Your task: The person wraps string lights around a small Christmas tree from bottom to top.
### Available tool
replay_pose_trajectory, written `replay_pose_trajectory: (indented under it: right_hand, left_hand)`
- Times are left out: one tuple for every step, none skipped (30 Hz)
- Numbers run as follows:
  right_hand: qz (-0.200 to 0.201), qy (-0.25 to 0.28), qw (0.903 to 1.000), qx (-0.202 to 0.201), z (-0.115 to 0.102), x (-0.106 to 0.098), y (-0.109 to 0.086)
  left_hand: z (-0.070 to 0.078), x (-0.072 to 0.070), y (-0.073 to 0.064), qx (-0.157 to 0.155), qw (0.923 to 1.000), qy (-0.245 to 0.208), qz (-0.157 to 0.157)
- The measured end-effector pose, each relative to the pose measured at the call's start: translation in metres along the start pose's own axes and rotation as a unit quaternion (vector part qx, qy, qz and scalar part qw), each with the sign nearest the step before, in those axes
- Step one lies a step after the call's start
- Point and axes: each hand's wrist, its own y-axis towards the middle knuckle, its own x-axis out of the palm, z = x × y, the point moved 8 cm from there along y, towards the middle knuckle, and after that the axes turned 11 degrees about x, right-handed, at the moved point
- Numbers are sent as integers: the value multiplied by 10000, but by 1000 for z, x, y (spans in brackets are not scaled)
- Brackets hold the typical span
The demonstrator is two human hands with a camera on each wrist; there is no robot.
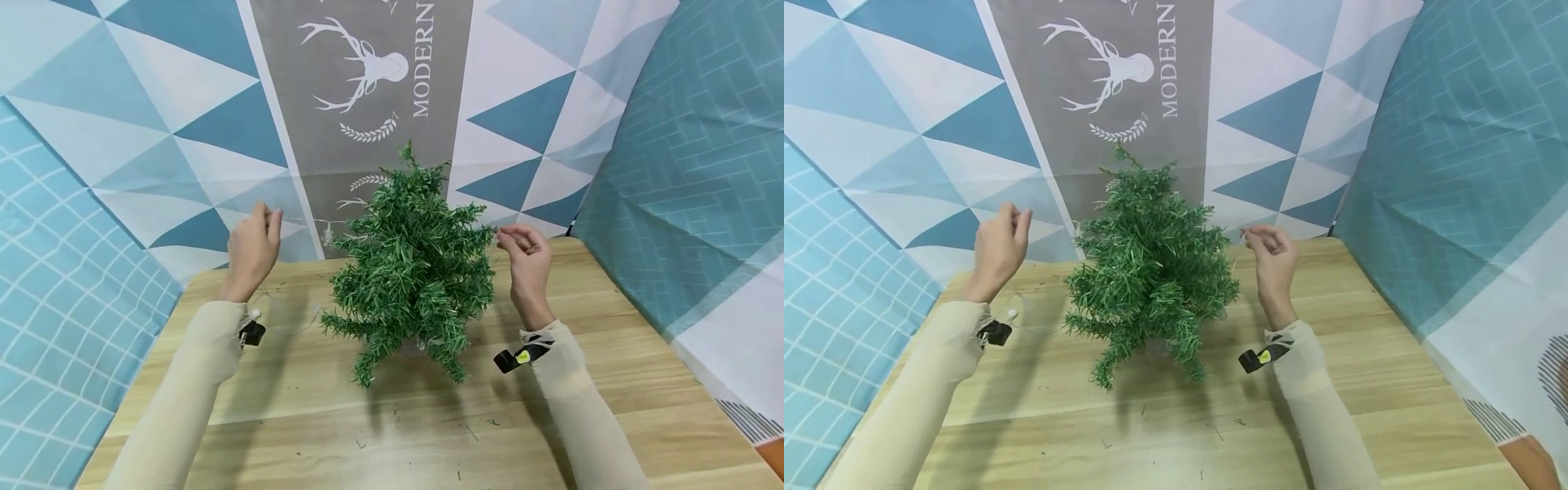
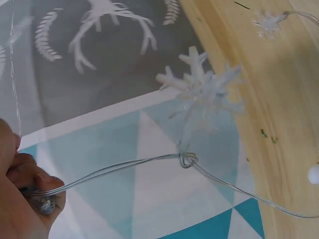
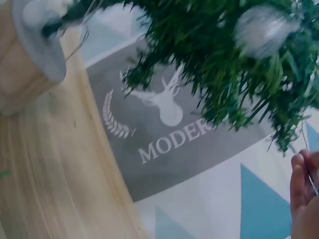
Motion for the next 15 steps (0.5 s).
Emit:
replay_pose_trajectory:
  right_hand:
    - [-153, 106, 9998, -26, -2, 3, -2]
    - [-323, 95, 9994, 39, -3, 6, -3]
    - [-506, 38, 9986, 172, -2, 10, -4]
    - [-695, -80, 9969, 355, 0, 13, -5]
    - [-871, -274, 9943, 558, 2, 17, -6]
    - [-1039, -494, 9904, 770, 5, 20, -7]
    - [-1187, -728, 9855, 966, 8, 22, -8]
    - [-1323, -1001, 9796, 1137, 10, 24, -9]
    - [-1486, -1264, 9725, 1269, 12, 26, -10]
    - [-1629, -1546, 9646, 1386, 13, 27, -11]
    - [-1774, -1828, 9557, 1475, 14, 28, -13]
    - [-1915, -2059, 9471, 1545, 15, 30, -14]
    - [-2062, -2248, 9390, 1589, 16, 30, -16]
    - [-2194, -2384, 9317, 1645, 16, 31, -18]
    - [-2303, -2468, 9258, 1702, 17, 31, -19]
  left_hand:
    - [1, -8, 0, 5, 9999, 16, 150]
    - [1, -16, -2, -9, 9996, 42, 277]
    - [1, -24, -4, -24, 9992, 68, 381]
    - [0, -32, -8, -55, 9989, 81, 448]
    - [-2, -38, -12, -92, 9987, 101, 486]
    - [-3, -44, -18, -108, 9987, 107, 488]
    - [-5, -49, -24, -155, 9988, 108, 445]
    - [-8, -53, -30, -214, 9990, 76, 372]
    - [-10, -56, -36, -256, 9992, 46, 288]
    - [-11, -59, -41, -285, 9994, 25, 195]
    - [-12, -62, -45, -314, 9995, 10, 103]
    - [-13, -65, -50, -334, 9994, -22, 3]
    - [-12, -68, -54, -344, 9994, -62, -77]
    - [-11, -72, -58, -358, 9992, -96, -159]
    - [-9, -76, -61, -364, 9990, -124, -220]
